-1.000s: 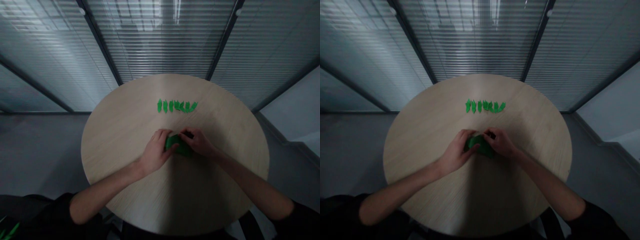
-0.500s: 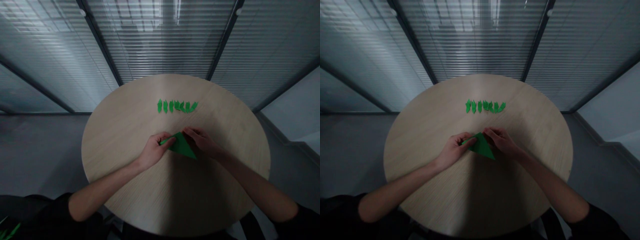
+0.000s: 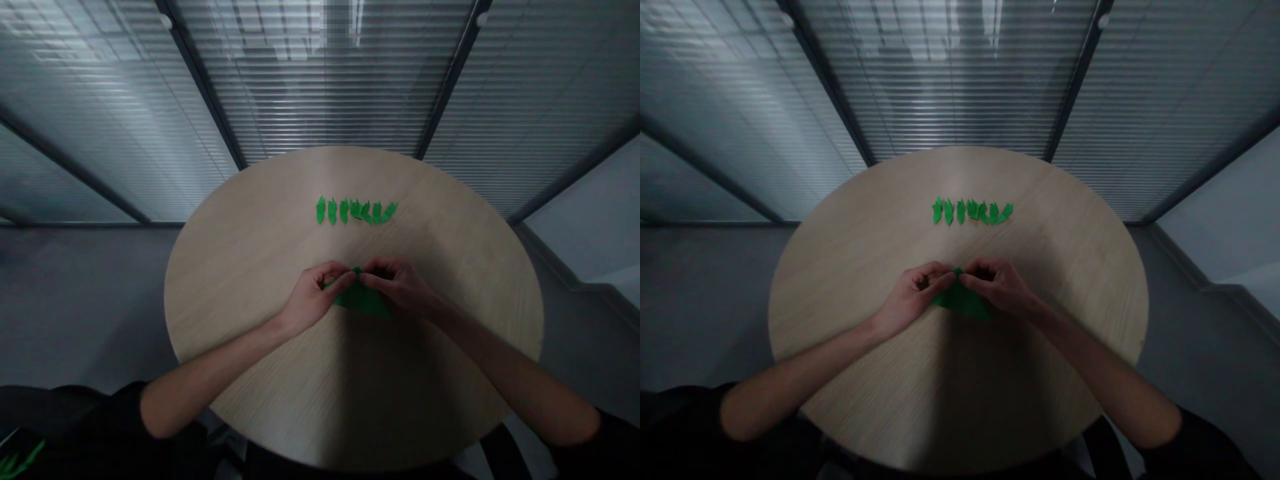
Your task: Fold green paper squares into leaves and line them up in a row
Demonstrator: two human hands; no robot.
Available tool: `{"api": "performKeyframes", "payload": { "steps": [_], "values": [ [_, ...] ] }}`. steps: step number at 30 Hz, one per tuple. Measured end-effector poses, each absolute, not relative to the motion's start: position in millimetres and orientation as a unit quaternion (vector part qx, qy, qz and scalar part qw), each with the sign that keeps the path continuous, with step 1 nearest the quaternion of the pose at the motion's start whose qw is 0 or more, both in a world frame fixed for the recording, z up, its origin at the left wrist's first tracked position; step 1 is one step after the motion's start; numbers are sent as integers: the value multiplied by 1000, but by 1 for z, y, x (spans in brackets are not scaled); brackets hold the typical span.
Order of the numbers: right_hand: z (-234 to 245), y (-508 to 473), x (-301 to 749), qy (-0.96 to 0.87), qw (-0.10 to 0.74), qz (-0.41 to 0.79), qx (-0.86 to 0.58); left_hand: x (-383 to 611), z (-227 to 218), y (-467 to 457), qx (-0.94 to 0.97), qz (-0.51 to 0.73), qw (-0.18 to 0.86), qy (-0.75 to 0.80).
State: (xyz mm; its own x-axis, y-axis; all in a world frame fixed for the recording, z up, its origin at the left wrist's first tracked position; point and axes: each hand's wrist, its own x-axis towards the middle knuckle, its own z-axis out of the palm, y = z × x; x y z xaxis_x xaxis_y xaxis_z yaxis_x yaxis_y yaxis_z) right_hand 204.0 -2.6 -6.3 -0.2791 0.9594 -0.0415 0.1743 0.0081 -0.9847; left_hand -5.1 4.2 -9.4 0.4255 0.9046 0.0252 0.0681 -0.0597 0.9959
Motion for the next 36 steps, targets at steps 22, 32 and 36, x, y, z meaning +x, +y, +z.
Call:
{"api": "performKeyframes", "payload": {
  "steps": [22,32,36],
  "values": [
    [-4,-7,200,-616,299,577,-445,-8,-9,5,656,427,438,444],
    [-8,-8,202,-636,275,561,-453,-12,-8,9,640,472,401,456],
    [-9,-7,201,-624,288,563,-460,-12,-8,9,618,488,426,447]
  ]
}}
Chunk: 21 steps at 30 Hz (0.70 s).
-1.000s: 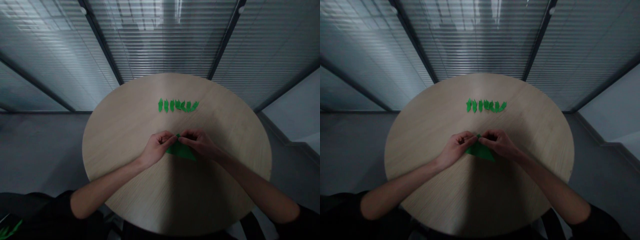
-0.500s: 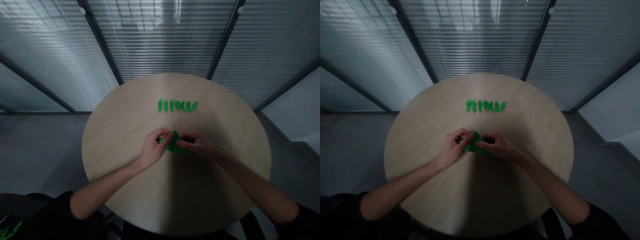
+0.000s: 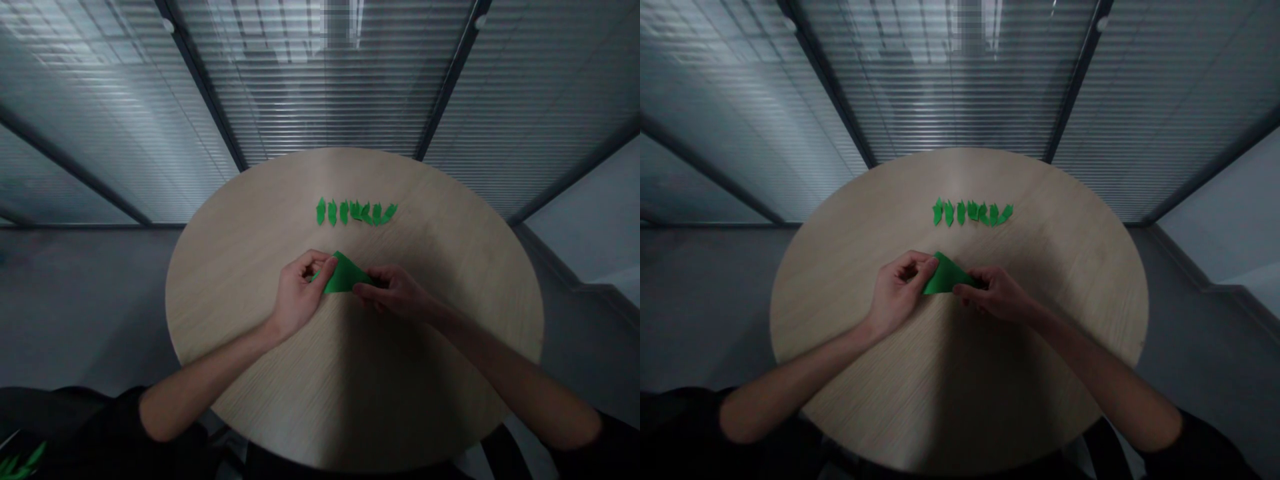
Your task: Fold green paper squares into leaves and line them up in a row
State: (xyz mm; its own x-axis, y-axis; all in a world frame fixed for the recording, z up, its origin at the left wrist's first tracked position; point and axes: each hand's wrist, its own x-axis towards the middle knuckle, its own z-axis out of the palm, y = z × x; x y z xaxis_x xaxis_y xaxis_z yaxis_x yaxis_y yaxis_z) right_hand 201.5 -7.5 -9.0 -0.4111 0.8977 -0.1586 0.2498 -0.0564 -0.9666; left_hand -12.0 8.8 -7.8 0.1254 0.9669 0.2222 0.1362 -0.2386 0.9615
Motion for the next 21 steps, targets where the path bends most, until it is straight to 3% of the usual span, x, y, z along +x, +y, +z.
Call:
{"api": "performKeyframes", "payload": {
  "steps": [21],
  "values": [
    [-12,-8,203,-641,319,516,-471,-13,-5,12,607,501,434,437]
  ]
}}
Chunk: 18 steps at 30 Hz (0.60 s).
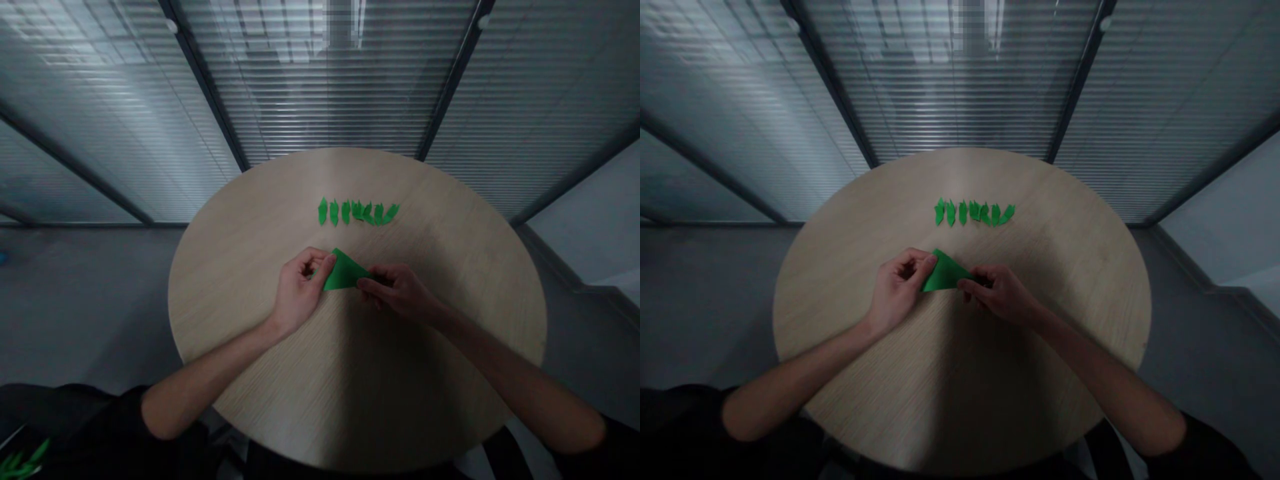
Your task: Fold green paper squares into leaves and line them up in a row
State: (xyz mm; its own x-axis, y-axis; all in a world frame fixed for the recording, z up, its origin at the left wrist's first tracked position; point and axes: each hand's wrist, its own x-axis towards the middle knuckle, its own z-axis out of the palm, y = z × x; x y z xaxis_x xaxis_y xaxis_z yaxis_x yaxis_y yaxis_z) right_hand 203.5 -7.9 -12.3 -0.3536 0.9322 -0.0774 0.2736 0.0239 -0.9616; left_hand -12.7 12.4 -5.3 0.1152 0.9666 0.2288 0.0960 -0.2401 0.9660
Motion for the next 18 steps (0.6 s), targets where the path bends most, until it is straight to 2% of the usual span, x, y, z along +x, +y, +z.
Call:
{"api": "performKeyframes", "payload": {
  "steps": [18],
  "values": [
    [-5,-9,203,-610,329,542,-475,-12,-10,14,590,498,456,443]
  ]
}}
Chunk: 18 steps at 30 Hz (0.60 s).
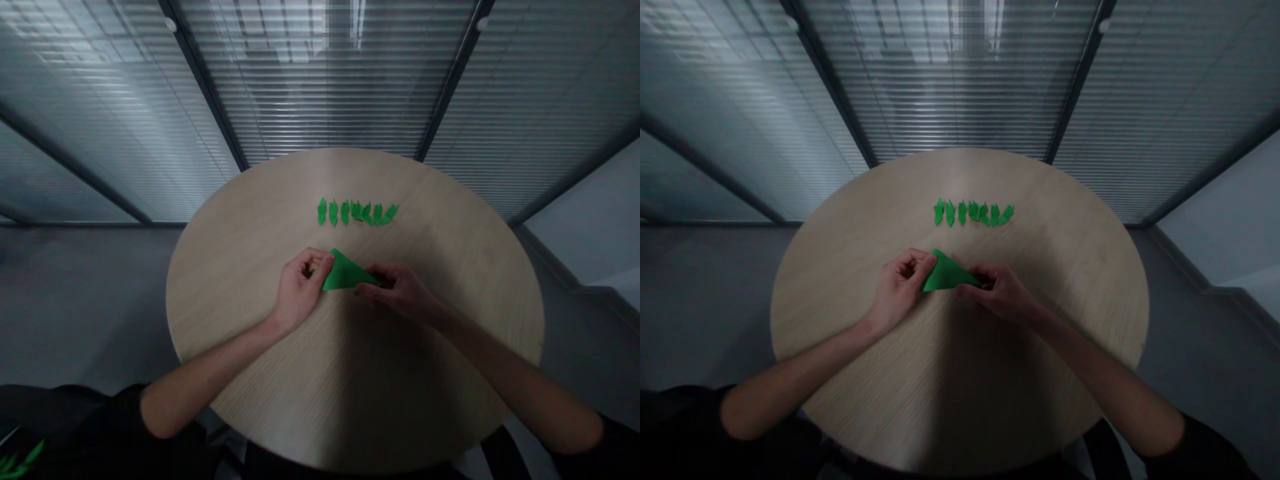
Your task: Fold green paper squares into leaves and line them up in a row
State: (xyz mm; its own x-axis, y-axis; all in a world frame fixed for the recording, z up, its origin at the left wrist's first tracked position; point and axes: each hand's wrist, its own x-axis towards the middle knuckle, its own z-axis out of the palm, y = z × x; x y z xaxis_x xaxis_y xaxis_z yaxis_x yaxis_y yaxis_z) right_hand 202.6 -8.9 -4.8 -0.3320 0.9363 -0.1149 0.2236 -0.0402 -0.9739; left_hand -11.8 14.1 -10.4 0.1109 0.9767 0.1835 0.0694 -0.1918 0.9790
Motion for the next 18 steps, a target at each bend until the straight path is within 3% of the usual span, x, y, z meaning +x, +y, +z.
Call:
{"api": "performKeyframes", "payload": {
  "steps": [10,18],
  "values": [
    [-11,-8,206,-632,322,511,-485,-10,-12,15,585,490,464,449],
    [-8,-7,205,-574,319,584,-478,-9,-10,13,572,503,474,442]
  ]
}}
